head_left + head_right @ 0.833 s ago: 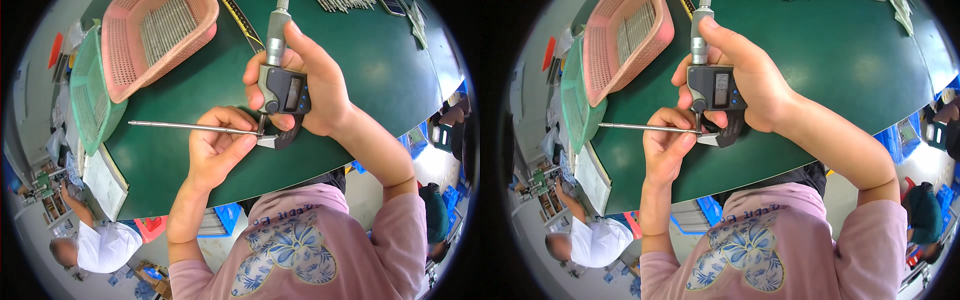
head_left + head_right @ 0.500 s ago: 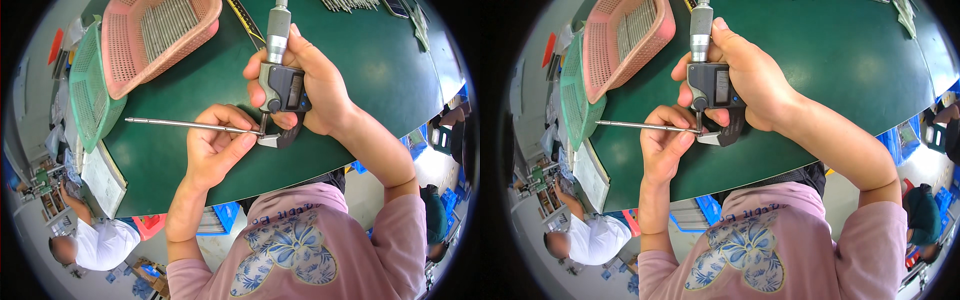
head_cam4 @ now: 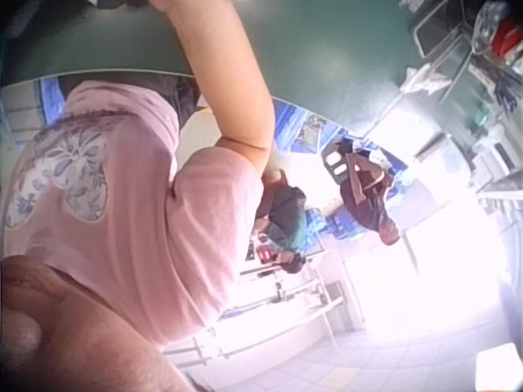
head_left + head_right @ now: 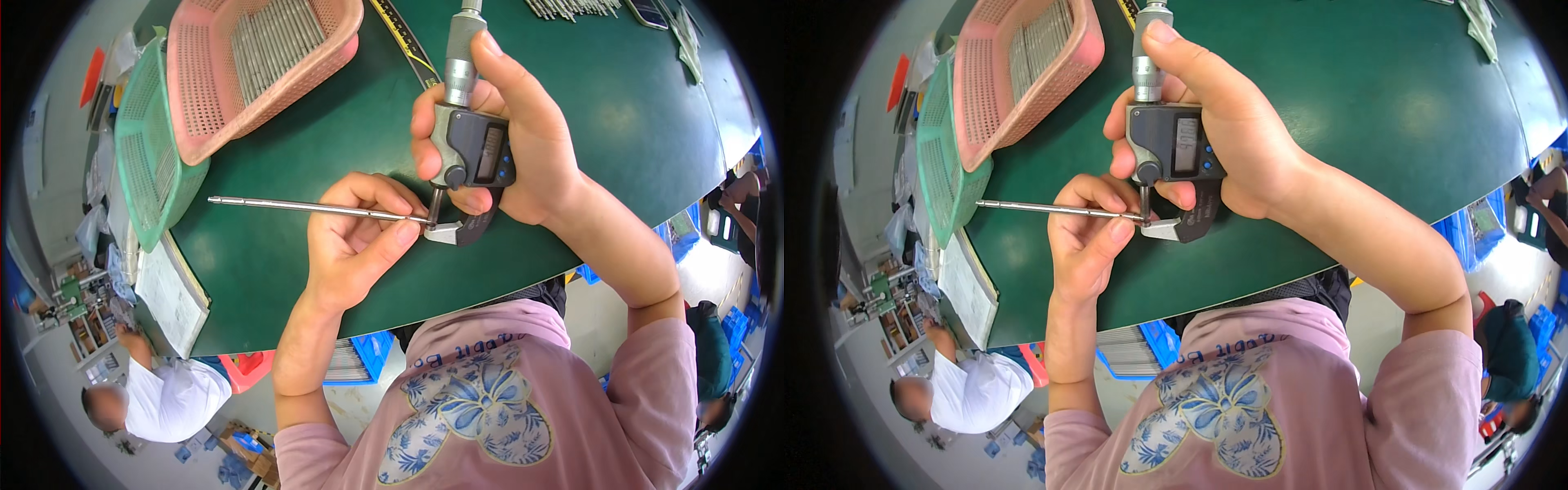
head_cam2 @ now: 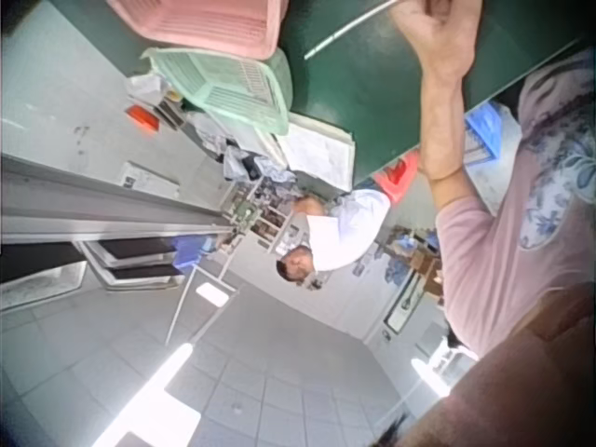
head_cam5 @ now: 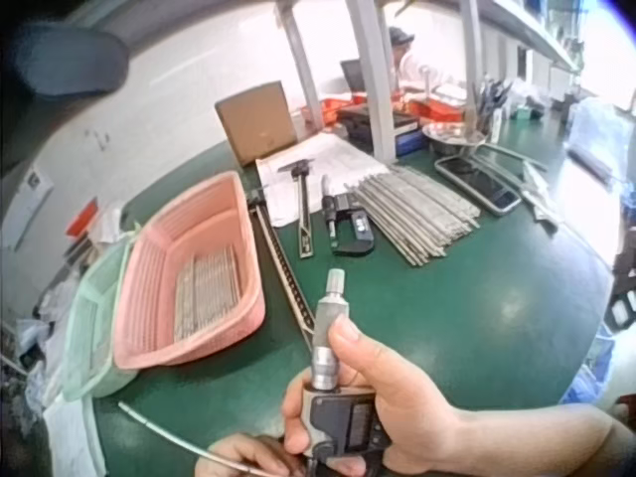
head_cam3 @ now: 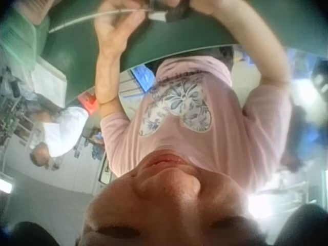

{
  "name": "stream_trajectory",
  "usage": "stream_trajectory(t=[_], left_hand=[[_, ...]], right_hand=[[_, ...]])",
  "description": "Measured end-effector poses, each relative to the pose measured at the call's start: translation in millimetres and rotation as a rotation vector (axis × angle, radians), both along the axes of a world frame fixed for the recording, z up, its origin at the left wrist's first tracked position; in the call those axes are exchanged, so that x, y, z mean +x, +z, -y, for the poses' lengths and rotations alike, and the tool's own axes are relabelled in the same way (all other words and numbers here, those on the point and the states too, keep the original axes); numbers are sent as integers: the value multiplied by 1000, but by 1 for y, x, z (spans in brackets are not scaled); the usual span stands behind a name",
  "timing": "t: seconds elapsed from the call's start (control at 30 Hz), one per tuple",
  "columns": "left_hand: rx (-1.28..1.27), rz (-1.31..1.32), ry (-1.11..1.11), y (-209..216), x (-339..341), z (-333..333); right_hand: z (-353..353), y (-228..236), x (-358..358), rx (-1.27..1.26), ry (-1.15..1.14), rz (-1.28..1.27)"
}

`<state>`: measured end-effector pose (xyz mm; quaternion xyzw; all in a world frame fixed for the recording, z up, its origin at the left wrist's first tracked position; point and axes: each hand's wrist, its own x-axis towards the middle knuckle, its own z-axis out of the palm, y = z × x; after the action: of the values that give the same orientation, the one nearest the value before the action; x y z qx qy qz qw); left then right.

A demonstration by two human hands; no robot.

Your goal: The person uses a digital caliper to measure the diameter of multiple metal rods. They pick up a rod, measure it, and place it into a pink basket. The person repeats this process for several rods, occasionally adjusting the pile of rods on the table.

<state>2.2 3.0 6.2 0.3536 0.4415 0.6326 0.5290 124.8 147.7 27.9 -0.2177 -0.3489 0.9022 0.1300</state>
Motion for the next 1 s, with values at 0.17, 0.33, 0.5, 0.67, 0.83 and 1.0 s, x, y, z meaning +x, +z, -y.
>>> stream_trajectory(t=[0.17,0.33,0.5,0.67,0.83,1.0], left_hand=[[11,-3,-4,0,0,-1],[-19,11,20,1,1,-2],[-31,-3,26,1,0,-1],[-31,-3,36,0,0,-1],[-29,-26,79,3,2,1],[-26,-54,139,7,-1,3]], right_hand=[[0,1,1,-3,-8,3],[0,2,1,-4,11,-12],[0,0,0,-4,6,-25],[1,-2,0,-46,-6,-9],[-2,0,-1,-85,66,41],[-2,8,7,99,266,8]])
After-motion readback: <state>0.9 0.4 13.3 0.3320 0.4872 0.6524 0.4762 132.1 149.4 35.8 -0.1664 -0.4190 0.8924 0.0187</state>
